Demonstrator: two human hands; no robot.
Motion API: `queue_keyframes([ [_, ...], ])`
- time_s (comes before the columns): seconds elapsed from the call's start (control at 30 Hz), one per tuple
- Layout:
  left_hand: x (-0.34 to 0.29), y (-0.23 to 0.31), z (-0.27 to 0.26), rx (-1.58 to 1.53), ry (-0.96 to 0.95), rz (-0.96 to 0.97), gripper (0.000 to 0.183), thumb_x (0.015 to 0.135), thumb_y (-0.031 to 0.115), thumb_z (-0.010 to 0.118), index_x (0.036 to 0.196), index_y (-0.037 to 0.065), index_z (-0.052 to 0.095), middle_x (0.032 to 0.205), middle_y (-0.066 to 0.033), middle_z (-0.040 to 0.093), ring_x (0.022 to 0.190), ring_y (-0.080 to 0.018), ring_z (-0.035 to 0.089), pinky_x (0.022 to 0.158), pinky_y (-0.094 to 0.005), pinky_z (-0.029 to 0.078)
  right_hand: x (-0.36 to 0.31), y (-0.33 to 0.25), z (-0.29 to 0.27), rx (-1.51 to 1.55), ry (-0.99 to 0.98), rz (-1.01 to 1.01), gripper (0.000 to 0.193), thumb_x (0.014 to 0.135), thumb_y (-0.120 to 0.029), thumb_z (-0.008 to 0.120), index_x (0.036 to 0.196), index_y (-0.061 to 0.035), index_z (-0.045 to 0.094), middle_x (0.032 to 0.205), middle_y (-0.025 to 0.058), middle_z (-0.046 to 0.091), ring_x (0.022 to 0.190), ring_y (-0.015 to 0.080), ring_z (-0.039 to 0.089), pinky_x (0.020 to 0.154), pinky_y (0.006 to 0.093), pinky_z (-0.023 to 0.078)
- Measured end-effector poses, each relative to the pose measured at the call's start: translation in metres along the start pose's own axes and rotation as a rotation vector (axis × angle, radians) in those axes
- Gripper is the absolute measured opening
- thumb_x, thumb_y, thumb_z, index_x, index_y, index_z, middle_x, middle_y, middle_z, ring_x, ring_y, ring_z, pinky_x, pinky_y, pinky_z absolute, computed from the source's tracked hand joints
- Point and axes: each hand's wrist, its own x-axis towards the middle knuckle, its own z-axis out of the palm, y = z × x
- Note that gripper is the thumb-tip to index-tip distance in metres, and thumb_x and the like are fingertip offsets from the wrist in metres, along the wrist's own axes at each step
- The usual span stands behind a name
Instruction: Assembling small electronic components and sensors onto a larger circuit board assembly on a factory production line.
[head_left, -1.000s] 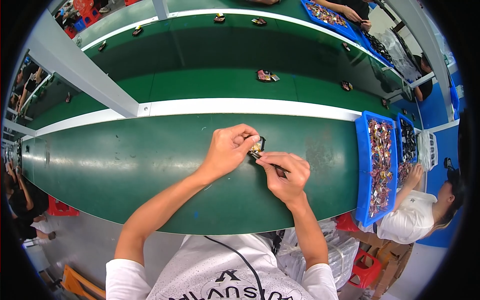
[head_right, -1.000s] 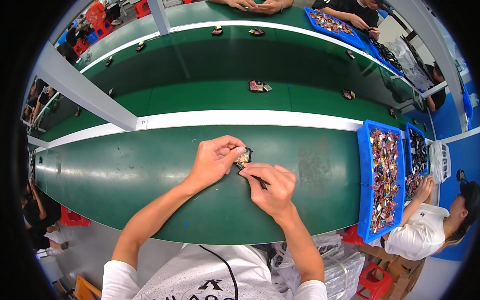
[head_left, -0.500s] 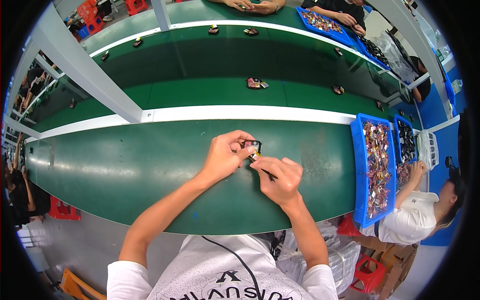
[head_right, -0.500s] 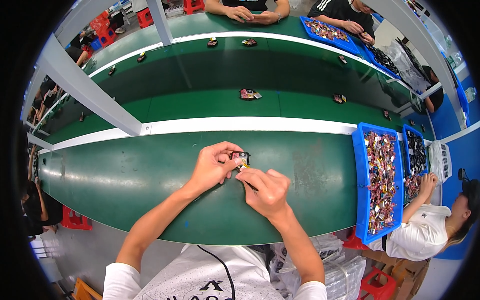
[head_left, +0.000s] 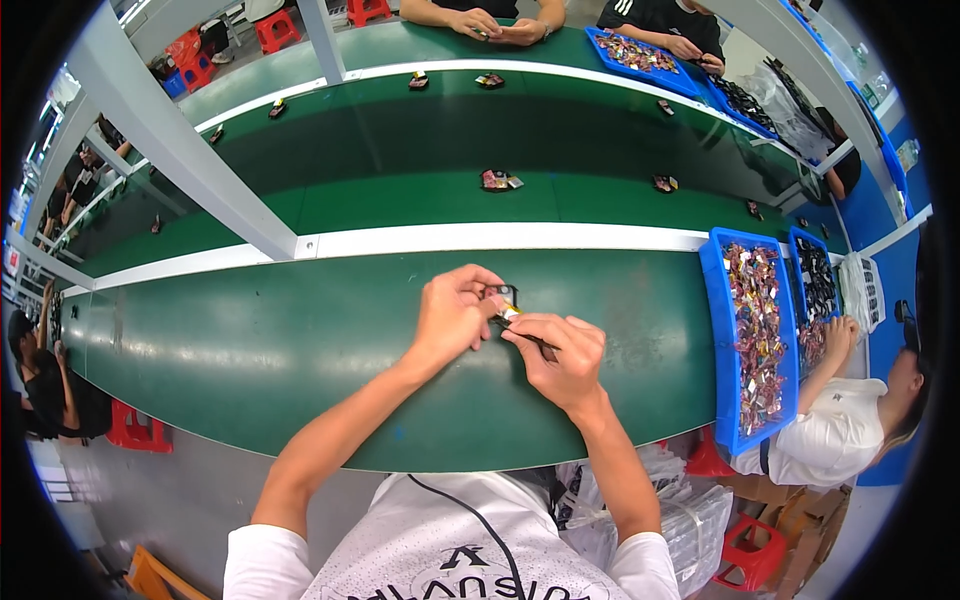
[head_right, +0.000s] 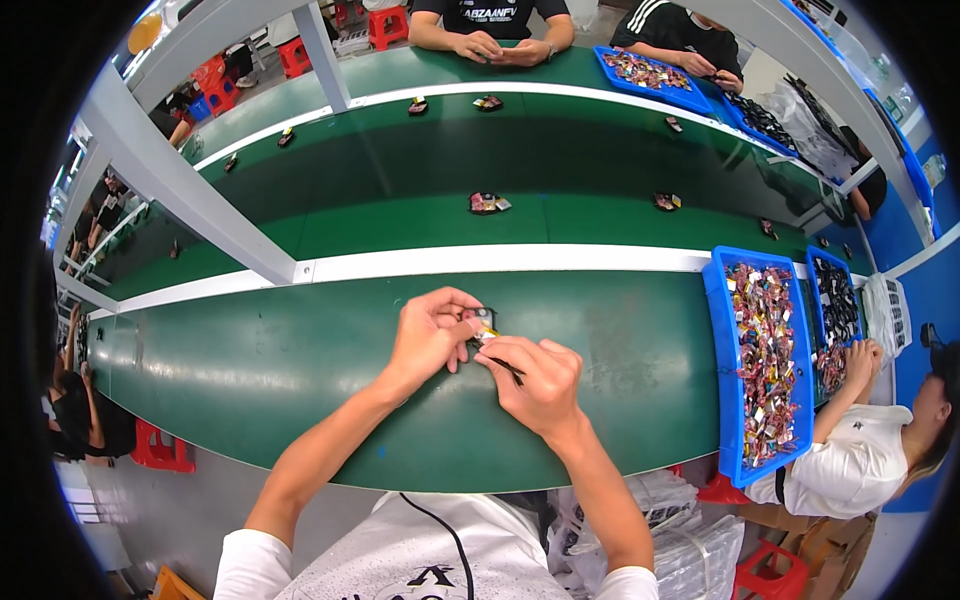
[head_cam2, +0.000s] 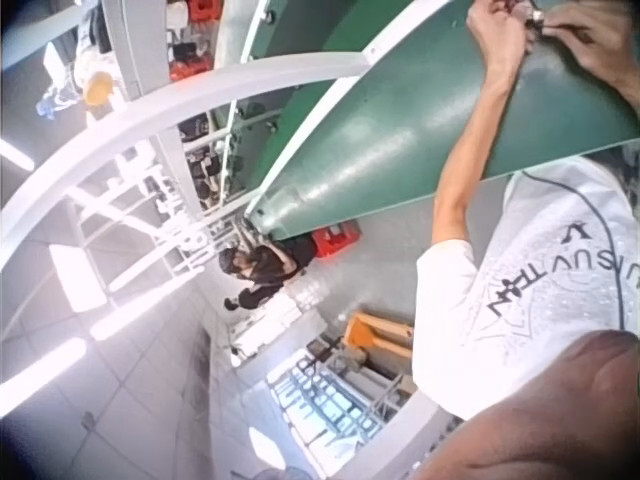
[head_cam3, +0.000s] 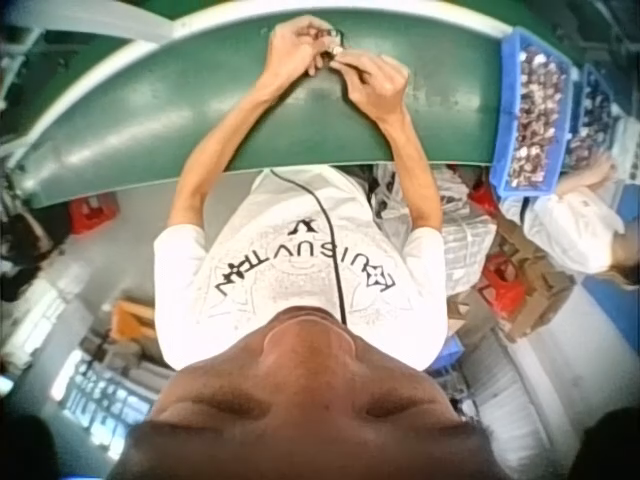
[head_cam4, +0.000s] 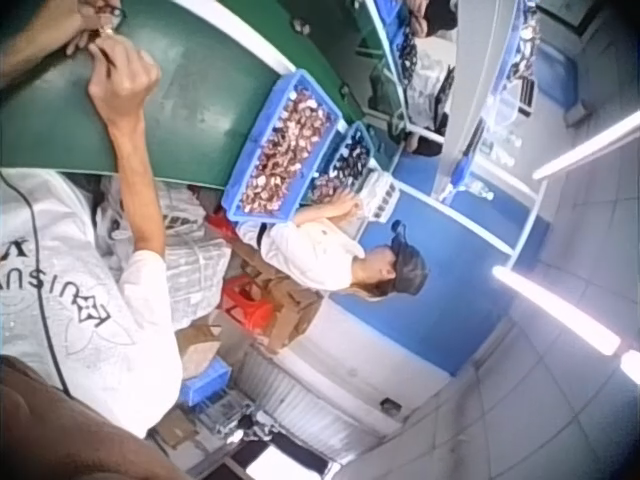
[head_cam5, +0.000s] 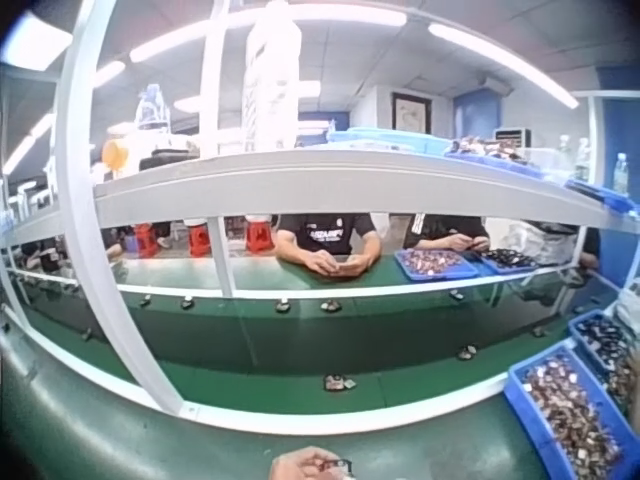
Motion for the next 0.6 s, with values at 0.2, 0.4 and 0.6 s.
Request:
queue_keyframes([
  [0.2, 0.078, 0.015, -0.063, -0.038, 0.260, 0.163, 0.020, 0.087, -0.002, 0.068, 0.106, -0.009, 0.066, 0.084, -0.0104, 0.067, 0.055, -0.0131, 0.061, 0.042, -0.0257, 0.048, 0.001, 0.001, -0.005, 0.101, 0.155, 0.073, 0.021, 0.070, 0.002, 0.086, 0.084, -0.0058, 0.073, 0.086, 0.0075, 0.077, 0.062, 0.0174, 0.070, 0.051, 0.0250, 0.046],
  [0.4, 0.141, 0.006, -0.140, 0.514, 0.728, 0.148, 0.028, 0.091, 0.007, 0.067, 0.114, -0.009, 0.065, 0.105, -0.0188, 0.063, 0.077, -0.0311, 0.070, 0.066, -0.0401, 0.058, 0.000, 0.002, -0.003, 0.058, 0.145, 0.046, 0.021, 0.070, 0.001, 0.086, 0.085, -0.0059, 0.074, 0.086, 0.0064, 0.077, 0.063, 0.0176, 0.071, 0.051, 0.0251, 0.046],
  [0.6, 0.132, 0.021, -0.107, 1.103, 0.969, 0.453, 0.059, 0.088, 0.011, 0.069, 0.140, 0.001, 0.043, 0.129, -0.0235, 0.047, 0.101, -0.0448, 0.066, 0.079, -0.0490, 0.056, -0.003, 0.008, -0.006, 0.017, 0.135, 0.030, 0.020, 0.071, -0.001, 0.086, 0.085, -0.0069, 0.073, 0.087, 0.0046, 0.078, 0.055, 0.0137, 0.063, 0.048, 0.0247, 0.041],
])
